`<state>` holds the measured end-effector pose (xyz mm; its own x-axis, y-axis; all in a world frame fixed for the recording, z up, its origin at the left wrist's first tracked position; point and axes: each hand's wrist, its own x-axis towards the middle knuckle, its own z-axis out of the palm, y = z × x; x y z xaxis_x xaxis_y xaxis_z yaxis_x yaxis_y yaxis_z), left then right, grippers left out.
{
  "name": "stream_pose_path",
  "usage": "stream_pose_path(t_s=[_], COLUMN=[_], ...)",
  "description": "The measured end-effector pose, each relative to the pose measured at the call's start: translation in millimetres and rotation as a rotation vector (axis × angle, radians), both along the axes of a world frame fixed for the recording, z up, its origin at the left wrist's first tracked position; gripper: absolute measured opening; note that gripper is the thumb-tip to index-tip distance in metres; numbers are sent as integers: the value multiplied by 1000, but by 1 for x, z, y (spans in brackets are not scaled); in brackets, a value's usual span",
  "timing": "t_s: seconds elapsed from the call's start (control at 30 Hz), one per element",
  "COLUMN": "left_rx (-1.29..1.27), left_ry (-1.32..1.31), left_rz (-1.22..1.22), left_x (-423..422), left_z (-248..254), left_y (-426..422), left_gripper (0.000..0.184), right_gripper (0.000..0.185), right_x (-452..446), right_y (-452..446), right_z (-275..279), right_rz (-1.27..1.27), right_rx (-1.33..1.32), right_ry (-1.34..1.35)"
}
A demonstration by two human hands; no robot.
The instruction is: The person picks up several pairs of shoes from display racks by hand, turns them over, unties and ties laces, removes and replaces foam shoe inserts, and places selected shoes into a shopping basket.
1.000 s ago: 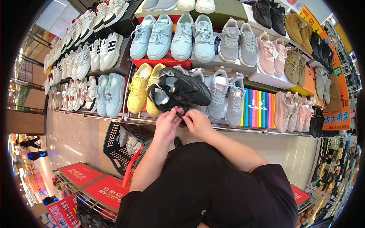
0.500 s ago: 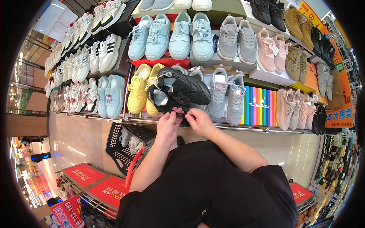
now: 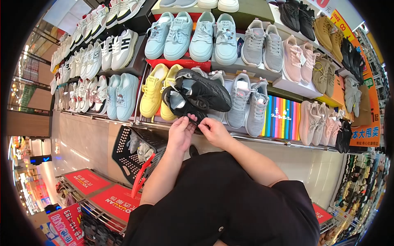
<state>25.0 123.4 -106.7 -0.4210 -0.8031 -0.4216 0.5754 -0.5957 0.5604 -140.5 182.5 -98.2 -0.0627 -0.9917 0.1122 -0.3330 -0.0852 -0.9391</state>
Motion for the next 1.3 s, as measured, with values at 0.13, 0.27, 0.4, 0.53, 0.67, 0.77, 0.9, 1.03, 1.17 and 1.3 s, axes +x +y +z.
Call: stream_pose_path(t_s=[0.13,0.27,0.4,0.53,0.67,0.77,0.9,1.03,1.17,1.3], left_rx=[44,-60,-495,-512,-855,-1029,-1101,-1114,-946,-869], left_ry=[31,-252,-926,-983,-917,-1134,-1284,-1266,-1277,-1306], left_rz=[57,-106,-290,-78,139,-4,-166,-158,-7,58], left_x=[-4,2,40,55,34,22,15,13,18,23], left_z=[0,21,25,30,51,71,66,64,52,38], left_y=[2,-1,-7,4,3,-11,-26,-31,-21,-1], left_gripper=[13,18,19,13,21,40,54,48,34,20], right_gripper=[19,19,18,15,25,47,60,56,42,29], right_x=[2,-3,-22,-41,-60,-72,-65,-54,-43,-14], right_y=[-1,6,22,37,33,22,1,-7,7,11], right_z=[-6,-14,-12,-1,6,12,28,25,20,35], right_rz=[-36,-61,-198,-329,-449,-401,-351,-384,-456,-154], right_rx=[-5,96,88,80,-17,-78,12,-47,-228,-116], right_ry=[52,19,-6,33,116,323,289,388,664,443])
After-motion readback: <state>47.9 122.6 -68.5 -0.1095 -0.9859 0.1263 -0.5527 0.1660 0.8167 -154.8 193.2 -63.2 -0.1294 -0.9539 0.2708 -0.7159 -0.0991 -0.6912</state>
